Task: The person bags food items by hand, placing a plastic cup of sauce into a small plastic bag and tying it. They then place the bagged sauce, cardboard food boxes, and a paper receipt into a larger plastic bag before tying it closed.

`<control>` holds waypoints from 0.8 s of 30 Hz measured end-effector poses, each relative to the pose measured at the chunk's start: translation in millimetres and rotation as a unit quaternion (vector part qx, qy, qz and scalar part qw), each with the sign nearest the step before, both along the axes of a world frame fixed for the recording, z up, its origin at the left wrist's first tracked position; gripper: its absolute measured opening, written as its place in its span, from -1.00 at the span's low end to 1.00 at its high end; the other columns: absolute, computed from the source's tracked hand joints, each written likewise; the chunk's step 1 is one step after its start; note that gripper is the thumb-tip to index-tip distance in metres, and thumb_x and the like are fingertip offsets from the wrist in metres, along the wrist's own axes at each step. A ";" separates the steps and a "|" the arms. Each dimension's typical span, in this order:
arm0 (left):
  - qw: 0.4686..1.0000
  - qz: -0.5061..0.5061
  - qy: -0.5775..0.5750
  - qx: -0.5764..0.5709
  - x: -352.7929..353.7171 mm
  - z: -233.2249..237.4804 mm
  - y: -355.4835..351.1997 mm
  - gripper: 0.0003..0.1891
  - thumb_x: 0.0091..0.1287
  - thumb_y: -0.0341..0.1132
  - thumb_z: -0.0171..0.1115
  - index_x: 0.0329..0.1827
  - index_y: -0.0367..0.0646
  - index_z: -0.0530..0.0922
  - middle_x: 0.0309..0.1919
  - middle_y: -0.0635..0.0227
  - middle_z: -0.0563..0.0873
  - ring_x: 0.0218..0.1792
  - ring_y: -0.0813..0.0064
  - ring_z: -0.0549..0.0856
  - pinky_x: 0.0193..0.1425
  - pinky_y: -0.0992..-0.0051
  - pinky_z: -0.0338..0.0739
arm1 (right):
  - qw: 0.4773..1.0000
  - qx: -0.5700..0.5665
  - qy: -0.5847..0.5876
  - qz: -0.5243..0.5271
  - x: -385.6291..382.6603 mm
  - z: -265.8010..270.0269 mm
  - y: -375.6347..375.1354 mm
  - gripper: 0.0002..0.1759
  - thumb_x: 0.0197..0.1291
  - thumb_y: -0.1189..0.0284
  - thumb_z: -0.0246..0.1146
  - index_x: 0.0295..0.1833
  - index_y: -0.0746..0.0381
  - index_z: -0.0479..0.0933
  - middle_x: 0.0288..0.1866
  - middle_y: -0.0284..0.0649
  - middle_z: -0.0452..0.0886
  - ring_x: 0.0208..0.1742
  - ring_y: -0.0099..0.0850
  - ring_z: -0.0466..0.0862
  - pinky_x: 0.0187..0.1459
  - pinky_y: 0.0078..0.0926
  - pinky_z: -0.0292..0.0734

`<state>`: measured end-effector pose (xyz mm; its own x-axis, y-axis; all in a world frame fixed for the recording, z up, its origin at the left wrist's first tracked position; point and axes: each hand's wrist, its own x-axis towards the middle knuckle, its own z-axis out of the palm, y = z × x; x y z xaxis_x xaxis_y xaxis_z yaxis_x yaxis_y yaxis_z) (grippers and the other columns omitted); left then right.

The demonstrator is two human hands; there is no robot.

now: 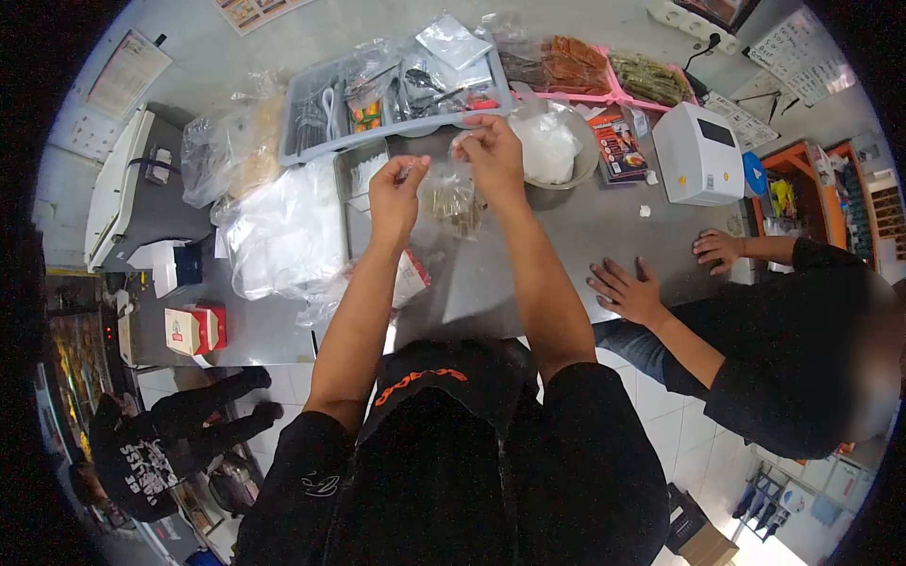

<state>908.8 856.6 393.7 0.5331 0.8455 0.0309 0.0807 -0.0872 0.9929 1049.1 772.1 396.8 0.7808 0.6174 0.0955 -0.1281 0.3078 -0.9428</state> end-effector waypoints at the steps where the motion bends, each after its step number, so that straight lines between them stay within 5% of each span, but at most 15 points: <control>1: 0.999 -0.012 -0.005 -0.037 2.3 6.0 -2.1 -0.73 0.38 -0.19 0.48 -0.28 -0.25 0.72 -0.47 0.55 0.65 -0.44 0.74 0.46 -0.33 0.59 0.32 | 1.000 -0.017 -0.003 0.001 1.2 3.3 -3.7 -0.72 0.30 0.63 0.28 0.11 0.33 0.51 -0.30 -0.25 0.70 -0.30 -0.54 0.68 -0.20 -0.55 0.59; 7: 0.975 -0.100 -0.046 -0.195 -9.5 1.7 -8.2 -0.83 0.42 -0.18 0.46 -0.20 -0.06 0.72 -0.36 0.61 0.65 -0.34 0.71 0.50 -0.19 0.62 0.35 | 0.987 -0.150 -0.038 0.035 -8.3 -4.2 -36.6 -0.63 0.23 0.62 0.34 0.16 0.33 0.54 -0.30 -0.27 0.71 -0.34 -0.56 0.67 -0.23 -0.57 0.58; 12: 0.978 -0.203 -0.005 -0.052 -13.8 -0.1 -15.0 -0.88 0.35 -0.42 0.37 -0.08 -0.14 0.71 -0.36 0.57 0.64 -0.33 0.69 0.53 -0.09 0.59 0.45 | 0.998 -0.062 -0.002 0.031 -25.3 -3.6 -36.7 -0.55 0.20 0.66 0.36 0.23 0.33 0.54 -0.22 -0.28 0.76 -0.28 -0.62 0.66 -0.15 -0.62 0.55; 16: 0.970 -0.213 0.033 0.108 -17.8 13.4 -18.0 -0.81 0.19 -0.52 0.32 -0.14 -0.18 0.66 -0.48 0.39 0.57 -0.41 0.51 0.59 -0.27 0.46 0.49 | 0.987 -0.076 -0.079 0.119 -32.6 3.5 -45.8 -0.51 0.21 0.68 0.36 0.28 0.30 0.51 -0.19 -0.32 0.77 -0.23 -0.64 0.64 -0.11 -0.63 0.54; 19: 0.958 -0.213 0.025 0.193 -21.6 3.6 -13.4 -0.73 0.22 -0.54 0.32 0.00 -0.22 0.66 -0.40 0.40 0.63 -0.30 0.60 0.60 -0.12 0.52 0.53 | 0.970 -0.137 -0.147 0.137 -29.9 -3.3 -52.6 -0.51 0.21 0.69 0.35 0.27 0.27 0.50 -0.27 -0.36 0.72 -0.27 -0.65 0.61 -0.14 -0.63 0.51; 22: 0.963 -0.163 0.006 0.213 -28.7 13.2 -23.2 -0.70 0.22 -0.55 0.37 0.03 -0.23 0.64 -0.31 0.32 0.72 -0.29 0.59 0.64 -0.14 0.53 0.54 | 0.946 -0.190 -0.233 0.118 -33.4 -3.9 -54.4 -0.55 0.19 0.68 0.32 0.20 0.25 0.48 -0.36 -0.37 0.66 -0.32 -0.62 0.59 -0.18 -0.58 0.49; 24: 0.974 -0.194 -0.001 0.121 -34.3 20.8 -26.8 -0.68 0.23 -0.55 0.40 0.06 -0.21 0.64 -0.28 0.32 0.75 -0.29 0.60 0.65 -0.13 0.53 0.55 | 0.945 -0.173 -0.248 0.122 -34.8 -1.9 -52.7 -0.59 0.17 0.65 0.31 0.15 0.24 0.46 -0.41 -0.36 0.62 -0.36 -0.59 0.58 -0.21 -0.53 0.48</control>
